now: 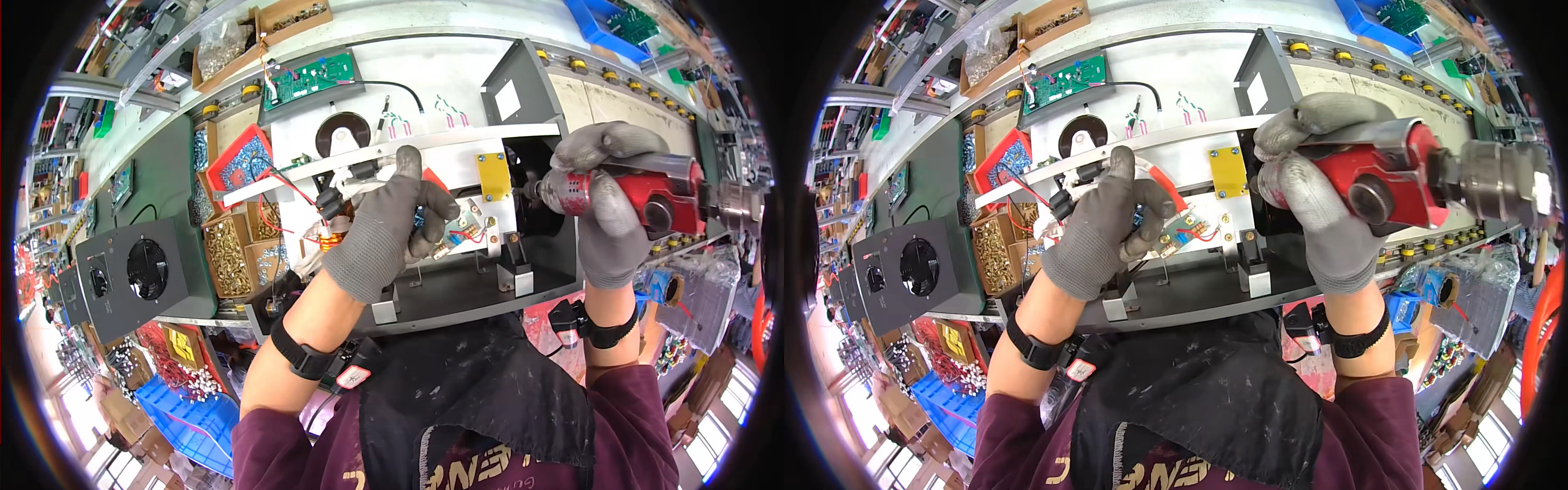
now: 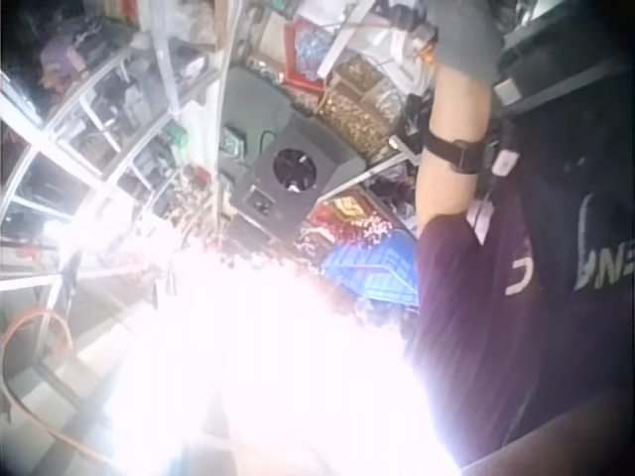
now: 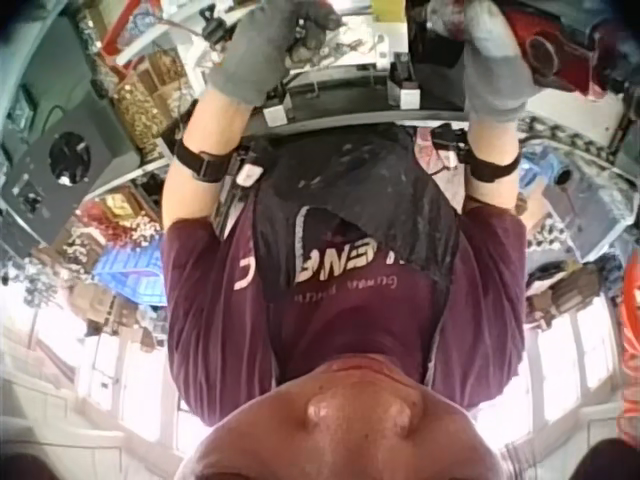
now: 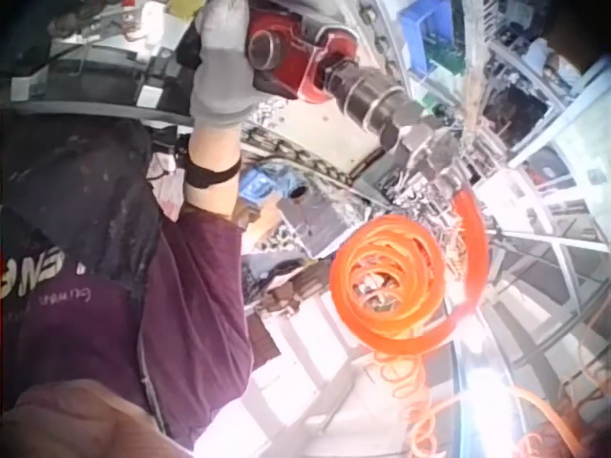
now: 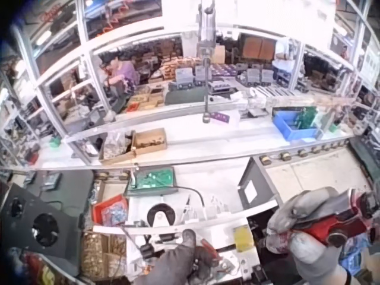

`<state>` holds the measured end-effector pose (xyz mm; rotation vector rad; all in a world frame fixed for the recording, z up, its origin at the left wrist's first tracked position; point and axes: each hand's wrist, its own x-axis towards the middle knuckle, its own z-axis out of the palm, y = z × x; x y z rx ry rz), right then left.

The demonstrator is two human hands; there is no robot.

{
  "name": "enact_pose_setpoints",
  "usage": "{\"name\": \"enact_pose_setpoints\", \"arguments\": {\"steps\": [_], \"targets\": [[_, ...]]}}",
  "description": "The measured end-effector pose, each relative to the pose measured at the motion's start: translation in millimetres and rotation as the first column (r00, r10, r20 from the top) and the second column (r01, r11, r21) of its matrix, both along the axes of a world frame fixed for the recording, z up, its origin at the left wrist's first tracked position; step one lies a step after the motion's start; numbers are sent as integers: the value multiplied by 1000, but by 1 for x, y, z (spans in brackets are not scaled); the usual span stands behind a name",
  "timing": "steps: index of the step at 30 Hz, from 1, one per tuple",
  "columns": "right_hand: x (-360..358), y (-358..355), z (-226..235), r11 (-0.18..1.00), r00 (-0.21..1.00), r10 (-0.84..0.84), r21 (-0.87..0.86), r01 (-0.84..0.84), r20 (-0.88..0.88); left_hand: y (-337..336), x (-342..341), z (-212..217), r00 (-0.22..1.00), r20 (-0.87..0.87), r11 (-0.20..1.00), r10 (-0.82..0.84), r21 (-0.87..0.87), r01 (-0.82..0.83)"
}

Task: Installing circuit boards, wiring, and internal components into a metal electronic enclosure using a power screwdriver.

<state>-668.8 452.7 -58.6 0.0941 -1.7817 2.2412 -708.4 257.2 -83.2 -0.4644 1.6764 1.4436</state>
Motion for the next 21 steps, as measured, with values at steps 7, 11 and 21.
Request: {"name": "enact_pose_setpoints", "arguments": {"steps": [7, 11, 21], "targets": [[-4, 3, -22, 997, 999, -2, 82, 5, -39, -6, -1, -10, 1000, 29, 991, -10, 132, 6], [-5, 4, -26, 987, 985, 113, 130, -97, -129, -7, 0, -14, 999, 47, 980, 17, 199, -26], [-7, 6, -23, 990, 990, 120, 79, -114, -78, -6, 0, -14, 996, 83, 986, -23, 166, 9]]}}
